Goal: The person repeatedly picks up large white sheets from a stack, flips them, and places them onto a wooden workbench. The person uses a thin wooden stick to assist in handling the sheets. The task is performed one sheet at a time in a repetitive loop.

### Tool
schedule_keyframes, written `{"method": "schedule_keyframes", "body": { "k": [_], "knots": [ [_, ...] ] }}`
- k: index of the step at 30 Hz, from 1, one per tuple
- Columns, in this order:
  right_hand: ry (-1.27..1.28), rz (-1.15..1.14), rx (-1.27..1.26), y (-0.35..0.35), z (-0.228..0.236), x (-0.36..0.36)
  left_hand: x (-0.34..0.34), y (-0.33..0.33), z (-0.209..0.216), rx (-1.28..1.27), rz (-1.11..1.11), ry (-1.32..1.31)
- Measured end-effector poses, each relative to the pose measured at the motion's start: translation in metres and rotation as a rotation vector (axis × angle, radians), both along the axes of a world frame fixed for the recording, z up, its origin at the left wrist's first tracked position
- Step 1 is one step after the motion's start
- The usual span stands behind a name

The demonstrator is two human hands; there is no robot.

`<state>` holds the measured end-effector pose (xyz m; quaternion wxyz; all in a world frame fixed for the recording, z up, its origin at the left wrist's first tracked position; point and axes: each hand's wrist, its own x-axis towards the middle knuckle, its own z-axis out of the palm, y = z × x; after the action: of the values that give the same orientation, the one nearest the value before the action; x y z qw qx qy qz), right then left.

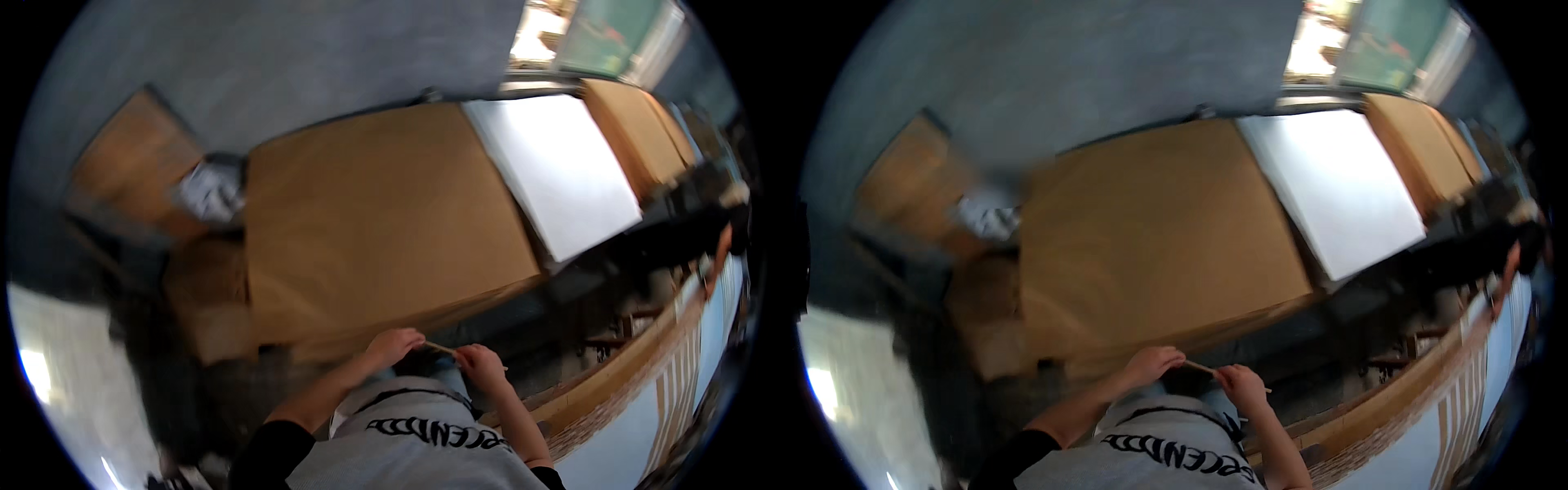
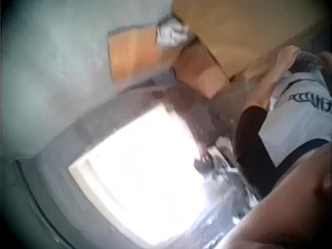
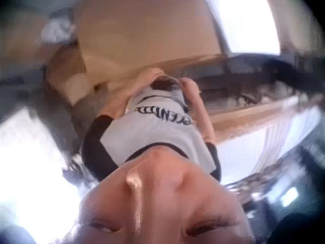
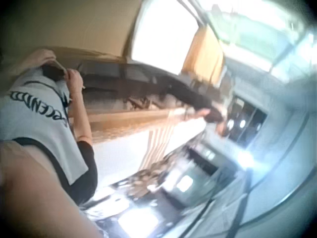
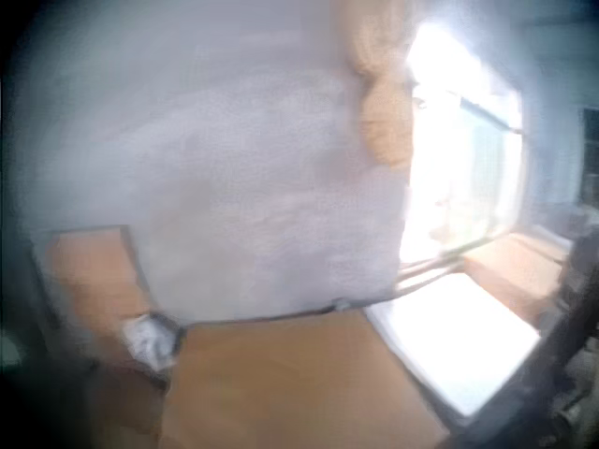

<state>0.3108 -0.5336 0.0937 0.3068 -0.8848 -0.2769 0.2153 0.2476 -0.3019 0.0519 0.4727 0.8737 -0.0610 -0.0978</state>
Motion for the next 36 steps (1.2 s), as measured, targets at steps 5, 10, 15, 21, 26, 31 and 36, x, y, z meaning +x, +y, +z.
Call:
{"method": "schedule_keyframes", "body": {
  "k": [5,10,15,21,26,31,36],
  "knots": [
    [0.032,0.309,-0.096,0.096,-0.005,-0.033,-0.086,0.077,-0.014,0.008,0.273,0.05],
    [-0.07,0.51,-0.345,0.186,-0.001,-0.013,-0.147,0.12,-0.045,0.151,0.666,-0.059],
    [-0.226,0.589,-0.327,0.287,-0.024,0.034,-0.186,0.159,-0.036,-0.018,0.945,0.224],
    [-0.449,0.748,-0.34,0.462,-0.072,0.039,-0.201,0.152,-0.033,0.103,1.09,0.242],
    [-0.502,0.769,-0.318,0.518,-0.086,0.032,-0.194,0.15,-0.029,-0.087,1.206,0.292],
    [-0.399,0.848,-0.482,0.484,-0.057,0.07,-0.234,0.132,-0.042,-0.129,1.351,0.328],
    [-0.411,0.761,-0.511,0.521,-0.042,0.03,-0.231,0.139,-0.079,-0.207,1.316,0.24]
  ]
}}
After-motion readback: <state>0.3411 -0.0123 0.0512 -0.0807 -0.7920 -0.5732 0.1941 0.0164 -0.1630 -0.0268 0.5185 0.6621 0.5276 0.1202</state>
